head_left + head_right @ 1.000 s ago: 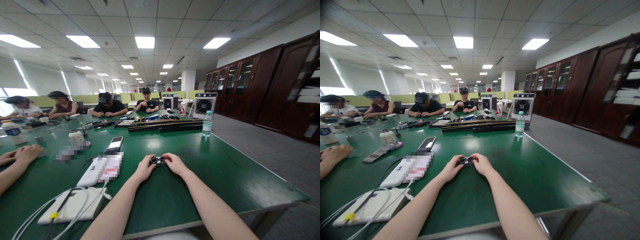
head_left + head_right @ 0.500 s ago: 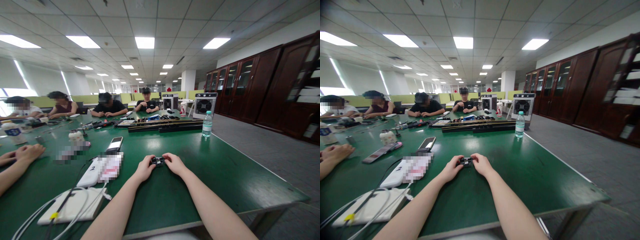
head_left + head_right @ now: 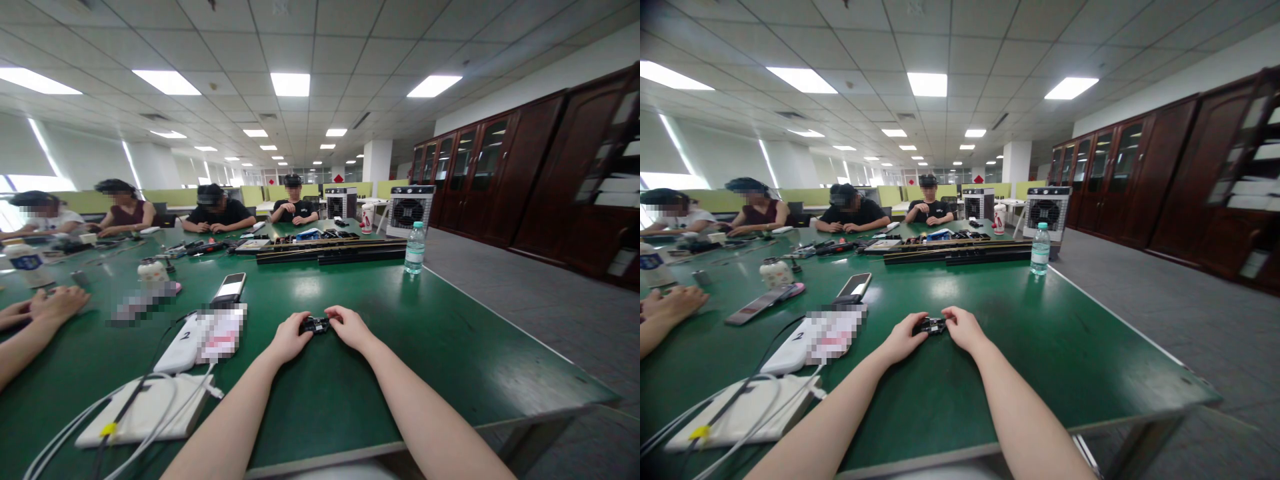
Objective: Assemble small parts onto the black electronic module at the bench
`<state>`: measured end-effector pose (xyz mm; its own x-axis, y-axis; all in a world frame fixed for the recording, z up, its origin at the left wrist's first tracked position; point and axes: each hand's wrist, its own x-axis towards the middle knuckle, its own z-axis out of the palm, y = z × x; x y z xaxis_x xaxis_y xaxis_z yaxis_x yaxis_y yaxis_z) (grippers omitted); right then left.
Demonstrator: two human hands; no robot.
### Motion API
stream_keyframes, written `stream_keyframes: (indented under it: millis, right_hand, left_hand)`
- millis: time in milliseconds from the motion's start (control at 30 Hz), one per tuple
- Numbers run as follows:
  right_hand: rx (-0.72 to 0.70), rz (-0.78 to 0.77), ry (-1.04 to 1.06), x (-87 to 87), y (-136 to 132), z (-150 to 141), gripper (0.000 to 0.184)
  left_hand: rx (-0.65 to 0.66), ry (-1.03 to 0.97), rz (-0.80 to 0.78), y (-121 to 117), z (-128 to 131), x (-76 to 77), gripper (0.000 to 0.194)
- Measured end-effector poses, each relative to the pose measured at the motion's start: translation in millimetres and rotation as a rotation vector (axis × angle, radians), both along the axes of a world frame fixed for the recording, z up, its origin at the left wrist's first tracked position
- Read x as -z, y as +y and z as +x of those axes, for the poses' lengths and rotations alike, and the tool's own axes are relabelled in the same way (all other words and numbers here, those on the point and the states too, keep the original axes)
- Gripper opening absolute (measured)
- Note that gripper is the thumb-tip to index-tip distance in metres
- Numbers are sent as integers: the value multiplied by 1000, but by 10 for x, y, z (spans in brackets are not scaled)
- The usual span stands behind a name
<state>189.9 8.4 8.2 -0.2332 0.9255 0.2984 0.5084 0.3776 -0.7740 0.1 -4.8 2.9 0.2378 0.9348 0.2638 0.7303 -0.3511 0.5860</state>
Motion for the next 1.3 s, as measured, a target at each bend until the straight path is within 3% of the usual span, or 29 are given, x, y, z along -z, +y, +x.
stream_keyframes:
  millis: [1300]
  right_hand:
    - [20, 37, -78, -45, -40, -10, 26]
  left_hand:
    - [-13, 7, -10, -33, 4, -28, 45]
